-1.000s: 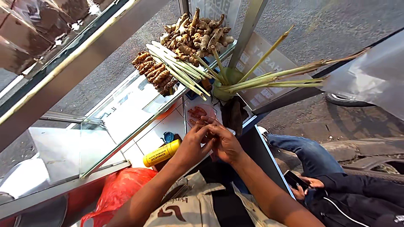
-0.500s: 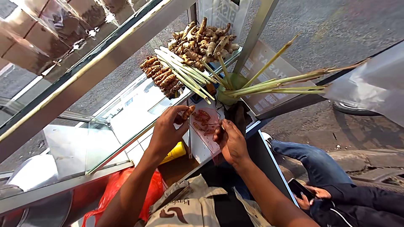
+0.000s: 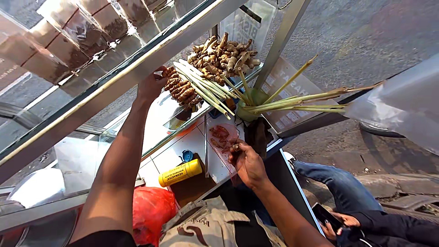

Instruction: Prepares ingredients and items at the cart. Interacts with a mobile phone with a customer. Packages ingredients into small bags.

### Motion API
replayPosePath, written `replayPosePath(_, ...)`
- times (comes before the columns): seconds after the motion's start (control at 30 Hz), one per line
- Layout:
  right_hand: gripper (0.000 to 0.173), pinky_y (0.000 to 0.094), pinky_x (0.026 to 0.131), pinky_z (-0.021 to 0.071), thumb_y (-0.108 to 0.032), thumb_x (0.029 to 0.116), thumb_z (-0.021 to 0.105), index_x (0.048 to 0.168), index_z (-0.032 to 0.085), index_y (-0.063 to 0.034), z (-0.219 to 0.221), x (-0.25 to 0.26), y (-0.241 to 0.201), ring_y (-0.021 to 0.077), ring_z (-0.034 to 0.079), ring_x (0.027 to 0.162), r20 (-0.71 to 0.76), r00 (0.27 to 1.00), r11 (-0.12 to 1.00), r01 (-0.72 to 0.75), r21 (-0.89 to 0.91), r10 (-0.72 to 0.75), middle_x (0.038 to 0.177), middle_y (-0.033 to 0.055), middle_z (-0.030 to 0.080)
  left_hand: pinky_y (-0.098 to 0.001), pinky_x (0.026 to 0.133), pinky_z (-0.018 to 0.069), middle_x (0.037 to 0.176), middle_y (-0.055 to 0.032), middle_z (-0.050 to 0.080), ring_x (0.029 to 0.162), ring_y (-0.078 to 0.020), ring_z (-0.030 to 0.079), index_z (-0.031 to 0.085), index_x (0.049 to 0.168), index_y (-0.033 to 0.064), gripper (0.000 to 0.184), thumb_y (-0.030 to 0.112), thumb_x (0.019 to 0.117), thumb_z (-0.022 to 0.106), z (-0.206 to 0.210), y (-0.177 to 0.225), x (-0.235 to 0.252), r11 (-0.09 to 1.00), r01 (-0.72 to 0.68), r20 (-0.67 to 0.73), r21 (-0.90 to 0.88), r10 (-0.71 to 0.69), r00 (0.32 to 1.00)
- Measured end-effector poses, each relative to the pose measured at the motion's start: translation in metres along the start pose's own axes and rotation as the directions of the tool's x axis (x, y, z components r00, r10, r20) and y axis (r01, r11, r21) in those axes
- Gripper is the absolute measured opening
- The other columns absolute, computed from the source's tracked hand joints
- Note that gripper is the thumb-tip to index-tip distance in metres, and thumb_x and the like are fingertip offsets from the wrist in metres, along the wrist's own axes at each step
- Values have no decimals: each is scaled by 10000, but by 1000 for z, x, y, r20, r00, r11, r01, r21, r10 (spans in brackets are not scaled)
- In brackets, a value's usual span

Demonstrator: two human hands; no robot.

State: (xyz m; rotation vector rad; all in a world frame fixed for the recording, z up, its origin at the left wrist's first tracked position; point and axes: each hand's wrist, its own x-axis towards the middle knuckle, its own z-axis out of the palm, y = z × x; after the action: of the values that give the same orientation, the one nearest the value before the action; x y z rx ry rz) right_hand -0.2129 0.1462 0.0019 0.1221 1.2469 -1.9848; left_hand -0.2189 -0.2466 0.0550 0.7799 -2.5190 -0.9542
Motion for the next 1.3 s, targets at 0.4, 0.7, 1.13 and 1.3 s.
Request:
replayPosePath(0.4, 235, 255, 730, 567, -60, 1086, 441, 1298, 516, 8, 0, 2, 1, 126, 649, 770, 36, 999, 987, 42, -152, -37, 1022, 107, 670, -587, 997, 505, 1301, -181, 661, 1128, -351, 679, 598, 1373, 103, 372, 83, 1010, 523, 5, -2, 23, 974, -81, 262, 212, 23, 965)
replayPosePath(0.7, 319, 325, 839, 631, 81, 953, 614, 1268, 577, 43, 6, 7, -4, 176, 718, 861, 186, 976, 971, 146, -189, -111, 1035, 127, 684, -284, 698, 528, 969, -76, 659, 802, -133, 610, 682, 1138, 27, 233, 154, 944, 670, 7, 79, -126, 827, -561, 134, -23, 559, 819)
replayPosePath(1.13, 289, 326, 844, 605, 21, 992, 576, 1278, 534, 2, 13, 8, -9, 187, 712, 899, 271, 961, 961, 131, -245, -62, 1094, 135, 700, -307, 882, 598, 1095, -79, 713, 962, -134, 698, 710, 1168, 41, 244, 141, 947, 729, 35, 71, -151, 842, -523, 194, -128, 539, 820)
replayPosePath(1.3, 216, 294, 784, 605, 0, 991, 610, 1203, 579, 25, 0, 9, -5, 150, 692, 814, 226, 974, 951, 87, -296, -19, 978, 107, 686, -450, 943, 524, 1099, -123, 720, 1064, -286, 658, 718, 1127, 68, 230, 240, 978, 686, 35, 51, -90, 881, -448, -28, 154, 457, 889)
